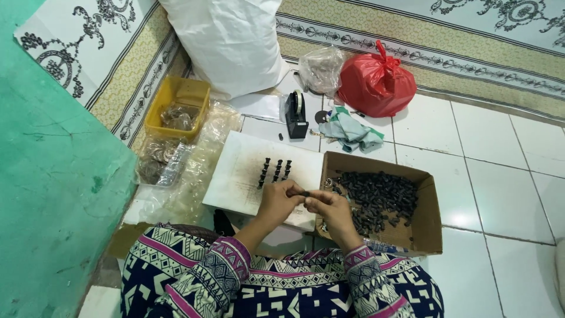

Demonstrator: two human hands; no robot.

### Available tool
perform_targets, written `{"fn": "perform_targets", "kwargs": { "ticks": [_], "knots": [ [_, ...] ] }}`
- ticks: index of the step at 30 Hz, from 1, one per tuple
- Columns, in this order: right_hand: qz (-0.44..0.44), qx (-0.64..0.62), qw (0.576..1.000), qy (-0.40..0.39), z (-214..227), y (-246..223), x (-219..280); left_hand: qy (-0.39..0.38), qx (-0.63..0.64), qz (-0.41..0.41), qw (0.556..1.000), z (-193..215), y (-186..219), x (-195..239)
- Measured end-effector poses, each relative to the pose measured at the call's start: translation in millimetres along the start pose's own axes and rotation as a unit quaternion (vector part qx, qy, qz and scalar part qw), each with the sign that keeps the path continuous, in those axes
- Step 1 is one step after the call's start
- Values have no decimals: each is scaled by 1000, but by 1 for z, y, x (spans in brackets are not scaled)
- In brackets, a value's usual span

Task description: Organizing small metal fasteners by picking them from a box and placing them into a template board.

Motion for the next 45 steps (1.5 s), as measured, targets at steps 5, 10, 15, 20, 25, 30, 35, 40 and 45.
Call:
{"fn": "perform_targets", "kwargs": {
  "ticks": [5,10,15,20,25,30,35,40,45],
  "knots": [
    [44,49,998,14,-6,-12,-19,-15,-79,-69,994,13,9,-12],
    [99,183,977,44,-1,-2,-55,19,-243,-145,959,18,6,-18],
    [199,330,922,33,-18,7,-71,-17,-250,-108,962,13,5,-18],
    [248,401,882,13,-29,7,-71,-13,-249,-104,963,4,-7,-21],
    [227,439,869,3,-35,6,-69,6,-264,-117,957,0,-10,-23],
    [213,450,867,-2,-38,1,-64,-2,-254,-102,962,3,-8,-22],
    [206,414,886,15,-28,-8,-57,7,-249,-116,962,7,-4,-19],
    [153,396,905,34,9,-42,-29,36,-245,-201,948,6,16,-4],
    [58,439,896,-22,46,-83,27,-9,-239,-320,917,-42,-3,10]
  ]
}}
Point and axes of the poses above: each hand's wrist, its own x-axis away from the middle knuckle, its own z-axis out of the back of the hand, y = z × x, the point moved 5 cm from there along -x, towards the middle knuckle, and after that the axes turned 9 degrees about -x, right-handed, at the moved point
